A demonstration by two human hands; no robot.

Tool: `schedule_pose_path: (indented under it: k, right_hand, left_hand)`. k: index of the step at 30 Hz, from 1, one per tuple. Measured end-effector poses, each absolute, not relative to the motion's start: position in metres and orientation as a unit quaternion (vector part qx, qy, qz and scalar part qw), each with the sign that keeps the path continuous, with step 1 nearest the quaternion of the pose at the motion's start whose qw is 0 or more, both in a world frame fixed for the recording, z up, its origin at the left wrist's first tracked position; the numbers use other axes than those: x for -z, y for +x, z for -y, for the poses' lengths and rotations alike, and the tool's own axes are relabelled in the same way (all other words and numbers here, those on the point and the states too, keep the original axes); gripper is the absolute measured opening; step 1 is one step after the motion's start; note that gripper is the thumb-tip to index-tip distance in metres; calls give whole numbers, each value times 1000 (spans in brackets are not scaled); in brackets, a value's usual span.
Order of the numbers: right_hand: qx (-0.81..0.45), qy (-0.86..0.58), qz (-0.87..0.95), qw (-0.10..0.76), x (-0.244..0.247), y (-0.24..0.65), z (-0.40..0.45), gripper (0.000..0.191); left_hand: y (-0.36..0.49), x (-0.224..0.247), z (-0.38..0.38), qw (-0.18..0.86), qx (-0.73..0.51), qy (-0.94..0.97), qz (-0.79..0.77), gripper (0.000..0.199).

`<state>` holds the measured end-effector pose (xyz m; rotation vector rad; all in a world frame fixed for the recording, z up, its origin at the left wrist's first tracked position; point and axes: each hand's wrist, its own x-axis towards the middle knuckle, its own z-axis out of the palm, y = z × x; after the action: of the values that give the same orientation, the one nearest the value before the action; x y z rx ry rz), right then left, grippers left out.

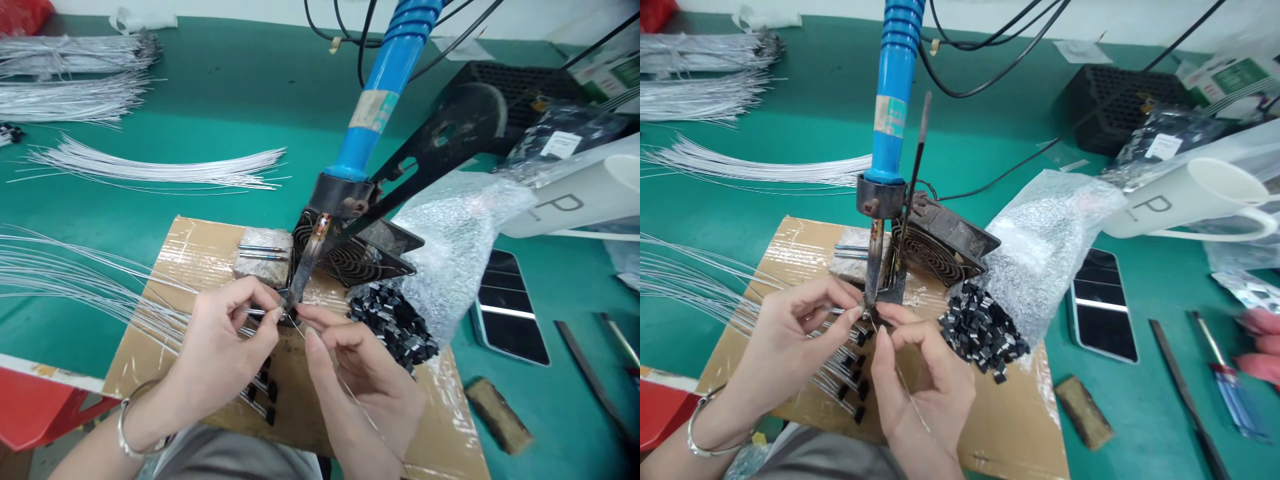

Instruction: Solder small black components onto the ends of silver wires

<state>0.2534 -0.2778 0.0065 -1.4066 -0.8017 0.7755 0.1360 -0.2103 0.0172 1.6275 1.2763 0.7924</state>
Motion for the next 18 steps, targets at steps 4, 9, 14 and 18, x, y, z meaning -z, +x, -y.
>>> schedule_pose_path:
  k: [4, 9, 14, 18]
  right_hand:
    - [-330, -618, 358, 617, -4, 255, 277, 21]
    - [-331, -618, 355, 618, -3, 256, 278, 21]
    - [-337, -615, 352, 620, -3, 255, 277, 22]
    - [-319, -622, 368, 613, -1, 257, 277, 22]
  left_hand:
    - [137, -18, 209, 450, -324, 657, -510, 13]
    - [137, -18, 211, 453, -323, 654, -512, 12]
    - [136, -15, 210, 455, -306, 649, -527, 13]
    - [136, -14, 210, 458, -303, 651, -524, 13]
